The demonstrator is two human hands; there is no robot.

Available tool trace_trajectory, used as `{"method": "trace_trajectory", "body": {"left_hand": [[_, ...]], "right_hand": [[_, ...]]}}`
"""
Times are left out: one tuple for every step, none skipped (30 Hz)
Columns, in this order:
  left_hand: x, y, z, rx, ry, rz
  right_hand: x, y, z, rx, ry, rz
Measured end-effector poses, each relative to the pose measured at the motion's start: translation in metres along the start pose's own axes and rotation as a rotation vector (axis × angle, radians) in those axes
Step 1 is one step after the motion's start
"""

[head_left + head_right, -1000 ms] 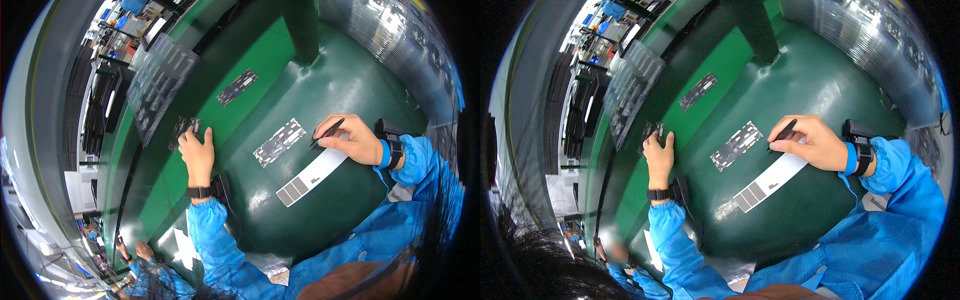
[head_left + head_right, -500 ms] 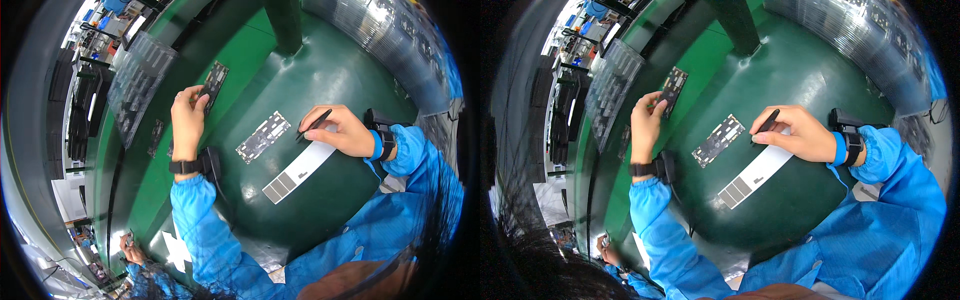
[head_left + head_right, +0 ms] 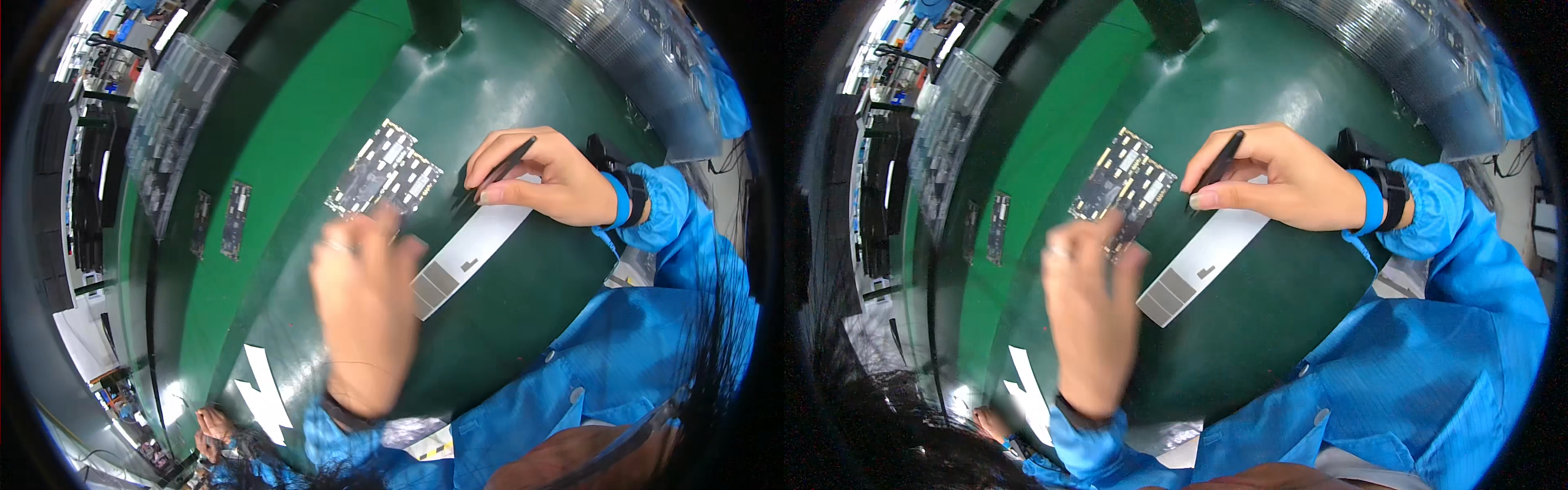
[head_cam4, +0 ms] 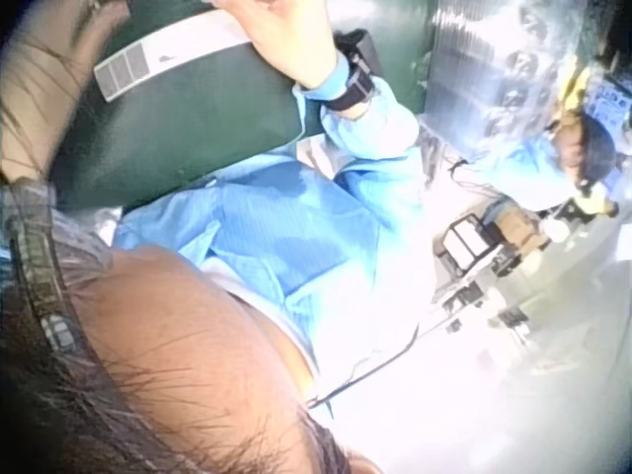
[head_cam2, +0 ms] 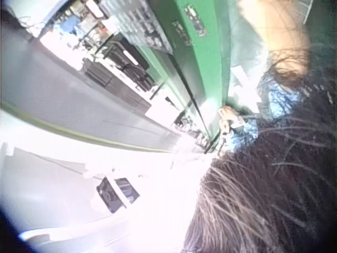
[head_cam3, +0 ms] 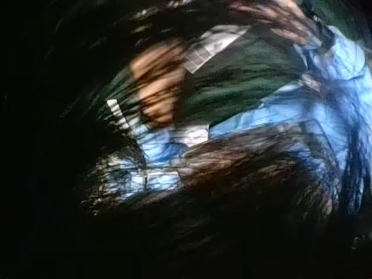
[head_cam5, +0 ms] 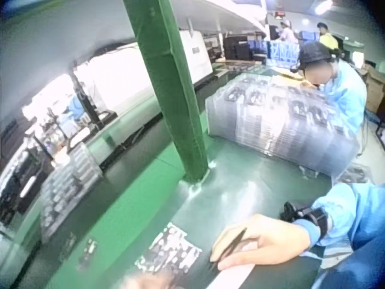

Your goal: The person adjusts components and thermal pads on circuit boards using a vacuum pick-up tool, then moves trays of circuit boards by hand.

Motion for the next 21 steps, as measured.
{"method": "trace_trajectory", "body": {"left_hand": [[-0.02,-0.001,-0.02,-0.029,0.003,0.178],[-0.044,0.014,-0.033,-0.102,0.044,0.214],[-0.06,0.019,-0.053,-0.187,-0.002,0.325],[-0.068,0.026,-0.066,-0.191,0.05,0.357],[-0.073,0.032,-0.074,-0.206,0.048,0.362],[-0.075,0.038,-0.079,-0.161,0.07,0.341],[-0.077,0.041,-0.082,-0.115,0.092,0.32],[-0.078,0.044,-0.082,-0.052,0.084,0.309],[-0.079,0.046,-0.082,-0.061,0.076,0.313],[-0.079,0.047,-0.082,-0.044,0.077,0.276],[-0.078,0.047,-0.083,-0.027,0.081,0.242],[-0.079,0.049,-0.083,-0.035,0.075,0.248],[-0.08,0.05,-0.083,-0.029,0.081,0.259],[-0.08,0.051,-0.084,-0.022,0.089,0.269],[-0.081,0.052,-0.084,-0.037,0.093,0.27],[-0.081,0.052,-0.085,-0.03,0.099,0.261],[-0.081,0.051,-0.086,-0.024,0.107,0.249],[-0.081,0.052,-0.086,-0.023,0.102,0.254],[-0.081,0.052,-0.086,-0.006,0.097,0.247],[-0.081,0.052,-0.086,0.01,0.092,0.238],[-0.08,0.051,-0.086,0.011,0.091,0.239]], "right_hand": [[0.003,0.001,-0.002,-0.002,0.014,0.001],[0.006,0.004,-0.003,-0.057,0.02,0.092],[0.005,0.007,-0.002,-0.121,0.035,0.179],[0.005,0.01,-0.001,-0.082,0.02,0.179],[0.004,0.01,-0.001,-0.086,0.035,0.18],[0.003,0.012,-0.005,-0.096,0.049,0.216],[0.002,0.014,-0.008,-0.106,0.062,0.253],[0.003,0.015,-0.011,-0.125,0.054,0.253],[0.004,0.015,-0.012,-0.124,0.064,0.26],[0.005,0.016,-0.012,-0.125,0.056,0.256],[0.005,0.015,-0.011,-0.125,0.049,0.25],[0.004,0.016,-0.013,-0.123,0.059,0.254],[0.005,0.016,-0.013,-0.152,0.019,0.263],[0.005,0.016,-0.013,-0.181,-0.023,0.27],[0.004,0.017,-0.011,-0.189,-0.011,0.269],[0.003,0.017,-0.009,-0.194,-0.009,0.272],[0.003,0.017,-0.006,-0.2,-0.008,0.274],[0.003,0.018,-0.009,-0.194,-0.006,0.276],[0.003,0.019,-0.01,-0.197,-0.018,0.283],[0.004,0.019,-0.011,-0.201,-0.031,0.289],[0.004,0.02,-0.01,-0.199,-0.032,0.29]]}}
Point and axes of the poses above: each hand's wrist, its own x-axis towards the middle knuckle, its own y-axis out of the palm, z = x × y, the point moved 2 cm from there along x, towards the middle knuckle, and after that the axes turned 4 degrees about -y, right-handed, at the moved point
